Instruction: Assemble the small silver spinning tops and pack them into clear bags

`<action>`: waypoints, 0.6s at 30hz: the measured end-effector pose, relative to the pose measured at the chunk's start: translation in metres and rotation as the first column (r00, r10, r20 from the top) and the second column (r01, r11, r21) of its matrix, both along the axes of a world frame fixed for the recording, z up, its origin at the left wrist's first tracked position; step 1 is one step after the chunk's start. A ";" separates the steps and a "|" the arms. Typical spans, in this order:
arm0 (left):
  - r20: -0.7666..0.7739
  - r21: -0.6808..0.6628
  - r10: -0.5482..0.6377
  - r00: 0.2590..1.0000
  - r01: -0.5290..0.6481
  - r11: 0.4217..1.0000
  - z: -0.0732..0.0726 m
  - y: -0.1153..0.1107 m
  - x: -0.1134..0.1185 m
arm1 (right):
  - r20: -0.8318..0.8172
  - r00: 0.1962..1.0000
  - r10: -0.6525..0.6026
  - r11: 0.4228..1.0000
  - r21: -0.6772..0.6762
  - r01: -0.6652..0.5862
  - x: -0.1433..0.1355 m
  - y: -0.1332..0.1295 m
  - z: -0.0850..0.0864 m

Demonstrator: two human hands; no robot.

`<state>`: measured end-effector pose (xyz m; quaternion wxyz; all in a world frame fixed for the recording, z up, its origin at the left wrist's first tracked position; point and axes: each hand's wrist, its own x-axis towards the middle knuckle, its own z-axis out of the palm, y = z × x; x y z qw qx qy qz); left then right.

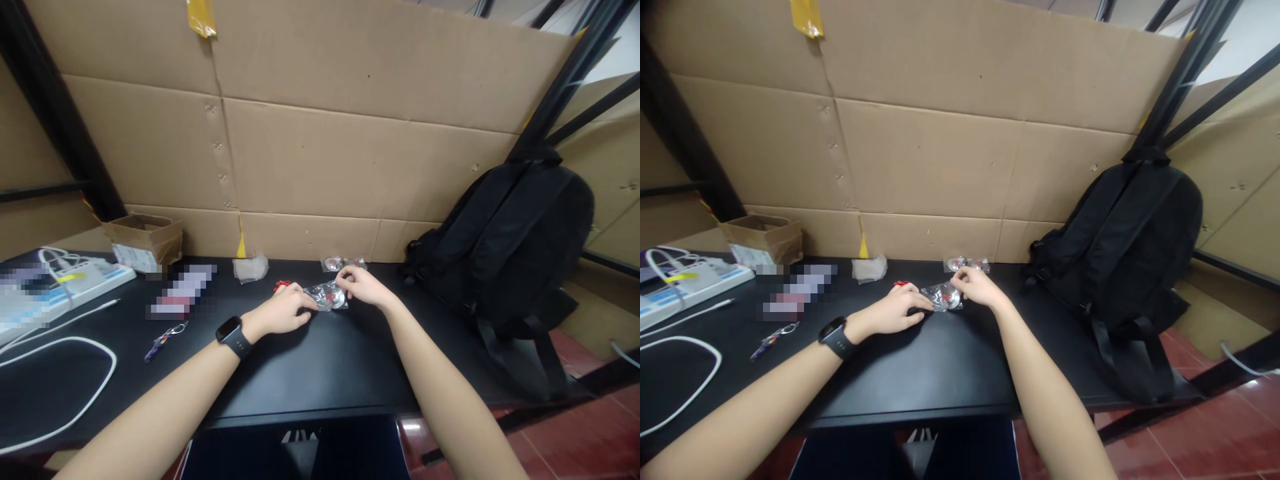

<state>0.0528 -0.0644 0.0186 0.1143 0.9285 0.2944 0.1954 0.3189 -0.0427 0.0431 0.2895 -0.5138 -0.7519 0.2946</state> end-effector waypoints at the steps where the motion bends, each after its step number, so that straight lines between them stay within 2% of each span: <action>1: 0.011 -0.006 -0.016 1.000 0.016 1.000 0.000 0.000 -0.001 | 0.006 0.999 0.035 0.999 -0.012 -0.035 0.000 -0.002 0.002; 4: 0.037 -0.030 -0.061 0.997 0.063 0.998 0.001 0.000 -0.002 | 0.021 0.996 0.092 0.996 0.015 -0.092 -0.001 -0.008 0.008; 7: 0.081 -0.062 -0.103 0.991 0.108 0.992 0.000 -0.001 0.000 | 0.039 0.998 0.045 0.992 0.118 -0.050 0.001 -0.013 0.016; 12: 0.057 -0.095 -0.140 0.988 0.145 0.985 -0.005 -0.003 0.003 | 0.234 0.972 0.027 0.967 0.239 -0.084 0.008 -0.019 0.027; 18: -0.029 -0.108 -0.156 0.987 0.152 0.982 -0.003 -0.007 0.005 | 0.143 0.989 0.022 0.937 0.342 -0.071 0.010 -0.022 0.035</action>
